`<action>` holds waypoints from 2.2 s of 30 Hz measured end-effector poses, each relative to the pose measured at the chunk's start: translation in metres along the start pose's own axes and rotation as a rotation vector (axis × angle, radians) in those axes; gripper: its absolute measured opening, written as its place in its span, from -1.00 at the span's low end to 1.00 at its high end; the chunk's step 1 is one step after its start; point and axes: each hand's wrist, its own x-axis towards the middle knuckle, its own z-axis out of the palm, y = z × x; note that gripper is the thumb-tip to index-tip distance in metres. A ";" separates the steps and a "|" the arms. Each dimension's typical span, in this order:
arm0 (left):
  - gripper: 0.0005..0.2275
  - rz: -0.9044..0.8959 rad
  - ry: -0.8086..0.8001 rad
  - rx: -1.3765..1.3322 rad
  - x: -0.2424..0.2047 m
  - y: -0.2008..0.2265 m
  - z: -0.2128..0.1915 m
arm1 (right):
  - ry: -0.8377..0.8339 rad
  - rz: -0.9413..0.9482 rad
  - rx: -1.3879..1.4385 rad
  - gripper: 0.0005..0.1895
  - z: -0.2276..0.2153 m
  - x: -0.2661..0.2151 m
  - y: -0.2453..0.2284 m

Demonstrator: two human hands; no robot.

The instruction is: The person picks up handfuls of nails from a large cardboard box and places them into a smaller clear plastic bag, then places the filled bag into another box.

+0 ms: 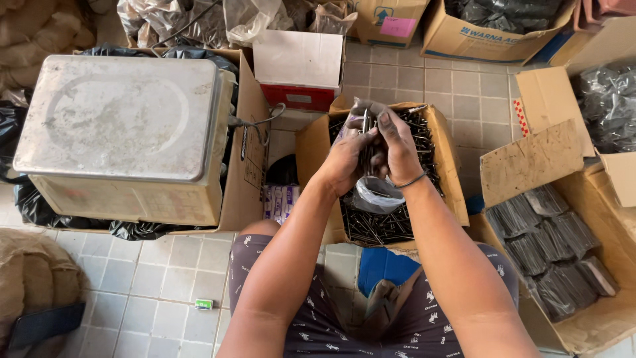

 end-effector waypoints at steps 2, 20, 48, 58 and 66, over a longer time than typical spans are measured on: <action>-0.80 0.022 0.045 0.022 -0.030 0.025 0.024 | -0.037 -0.018 -0.057 -0.29 -0.010 0.009 0.019; -0.88 0.088 0.133 -0.234 0.019 0.013 -0.017 | -0.351 -0.197 -0.400 0.12 -0.033 0.003 0.009; -0.77 0.390 0.006 0.064 0.026 -0.017 0.005 | 0.056 -0.012 -0.244 -0.82 -0.043 -0.002 0.029; -0.70 0.630 0.222 0.916 0.017 -0.004 -0.012 | -0.094 -0.160 -0.774 -0.80 -0.057 -0.017 -0.015; -0.74 0.629 0.365 0.888 0.016 -0.005 -0.012 | -0.168 -0.240 -0.802 -0.77 -0.077 0.000 0.029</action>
